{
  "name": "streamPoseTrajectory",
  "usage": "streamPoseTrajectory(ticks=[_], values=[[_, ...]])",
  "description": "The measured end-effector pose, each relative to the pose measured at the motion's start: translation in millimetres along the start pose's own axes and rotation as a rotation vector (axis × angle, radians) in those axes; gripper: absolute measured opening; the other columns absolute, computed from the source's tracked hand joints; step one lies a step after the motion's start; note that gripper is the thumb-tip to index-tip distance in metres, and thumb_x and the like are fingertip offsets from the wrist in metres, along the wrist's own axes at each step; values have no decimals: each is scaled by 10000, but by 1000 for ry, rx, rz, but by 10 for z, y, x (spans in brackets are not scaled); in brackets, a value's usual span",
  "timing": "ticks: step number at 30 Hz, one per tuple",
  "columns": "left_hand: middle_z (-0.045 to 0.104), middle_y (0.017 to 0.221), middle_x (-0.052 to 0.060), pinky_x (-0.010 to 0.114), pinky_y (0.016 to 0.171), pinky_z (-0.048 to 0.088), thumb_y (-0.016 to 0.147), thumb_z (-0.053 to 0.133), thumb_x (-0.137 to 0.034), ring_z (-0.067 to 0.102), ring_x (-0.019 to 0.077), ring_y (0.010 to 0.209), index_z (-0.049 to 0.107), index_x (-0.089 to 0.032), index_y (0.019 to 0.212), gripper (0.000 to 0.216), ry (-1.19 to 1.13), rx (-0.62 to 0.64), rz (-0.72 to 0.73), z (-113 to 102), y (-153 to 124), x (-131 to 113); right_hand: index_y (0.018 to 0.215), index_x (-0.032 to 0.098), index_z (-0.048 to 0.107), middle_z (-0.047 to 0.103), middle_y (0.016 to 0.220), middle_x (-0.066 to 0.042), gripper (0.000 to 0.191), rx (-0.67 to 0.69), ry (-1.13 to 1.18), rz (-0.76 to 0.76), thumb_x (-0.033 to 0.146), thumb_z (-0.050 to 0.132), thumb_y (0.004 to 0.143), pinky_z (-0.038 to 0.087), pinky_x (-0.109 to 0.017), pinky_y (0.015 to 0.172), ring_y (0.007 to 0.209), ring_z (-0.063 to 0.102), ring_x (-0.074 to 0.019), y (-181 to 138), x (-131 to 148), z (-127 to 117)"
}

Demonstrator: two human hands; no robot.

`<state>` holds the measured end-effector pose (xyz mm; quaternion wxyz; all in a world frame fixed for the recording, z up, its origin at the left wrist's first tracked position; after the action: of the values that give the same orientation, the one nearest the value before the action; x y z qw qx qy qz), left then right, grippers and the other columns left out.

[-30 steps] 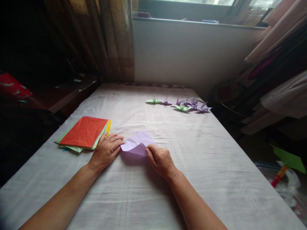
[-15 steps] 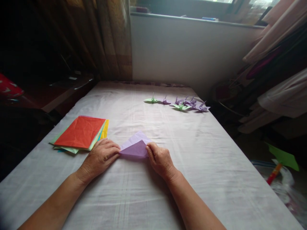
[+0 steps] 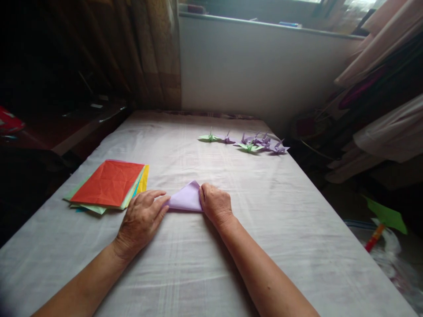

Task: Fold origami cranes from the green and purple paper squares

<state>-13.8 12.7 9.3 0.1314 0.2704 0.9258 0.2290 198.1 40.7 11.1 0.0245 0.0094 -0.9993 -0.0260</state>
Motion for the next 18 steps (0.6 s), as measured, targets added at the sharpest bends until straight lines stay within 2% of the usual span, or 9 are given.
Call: streamPoseTrajectory(ticks=[2, 5, 8, 11, 18], values=[[653, 1263, 80, 421, 1054, 384, 981, 434, -253, 542, 252, 1212, 613, -170, 1206, 299, -69, 36, 167, 23, -25, -156, 933, 202, 631, 731, 903, -53, 301, -6, -10, -17, 340, 375, 1012, 218, -280, 555, 736, 647, -167, 3, 6, 10], [561, 1411, 61, 422, 1141, 307, 983, 422, -448, 442, 246, 1350, 512, -165, 1358, 478, -143, 198, 275, 104, -72, -339, 928, 207, 634, 732, 883, -50, 305, -3, -22, -30, 354, 378, 1008, 222, -280, 554, 713, 644, -167, 14, 7, 8], [474, 1489, 65, 436, 1178, 250, 970, 383, -547, 381, 253, 1401, 448, -164, 1420, 595, -152, 317, 241, 169, -105, -389, 914, 206, 640, 734, 864, -53, 307, -2, -26, -35, 357, 388, 1002, 227, -282, 552, 700, 645, -167, 35, 6, 0], [426, 1521, 67, 450, 1196, 212, 965, 359, -579, 337, 256, 1427, 409, -172, 1452, 637, -162, 376, 202, 186, -117, -368, 901, 203, 643, 732, 858, -53, 313, -25, -14, -28, 360, 391, 1001, 233, -282, 551, 704, 651, -171, 50, 0, 5], [420, 1525, 61, 472, 1202, 189, 953, 358, -605, 320, 257, 1436, 382, -205, 1473, 657, -177, 401, 173, 206, -137, -357, 920, 201, 647, 721, 851, -45, 284, -79, 68, -22, 388, 443, 984, 263, -273, 558, 721, 654, -169, 57, -8, 39]])
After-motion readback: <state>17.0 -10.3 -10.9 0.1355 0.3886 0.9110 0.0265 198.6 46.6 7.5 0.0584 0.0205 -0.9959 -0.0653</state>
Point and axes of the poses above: each hand's wrist, its own y-axis towards the middle knuckle, its own z-axis out of the palm, x = y × z, the point moved 1 cm from there along y, towards the middle knuckle
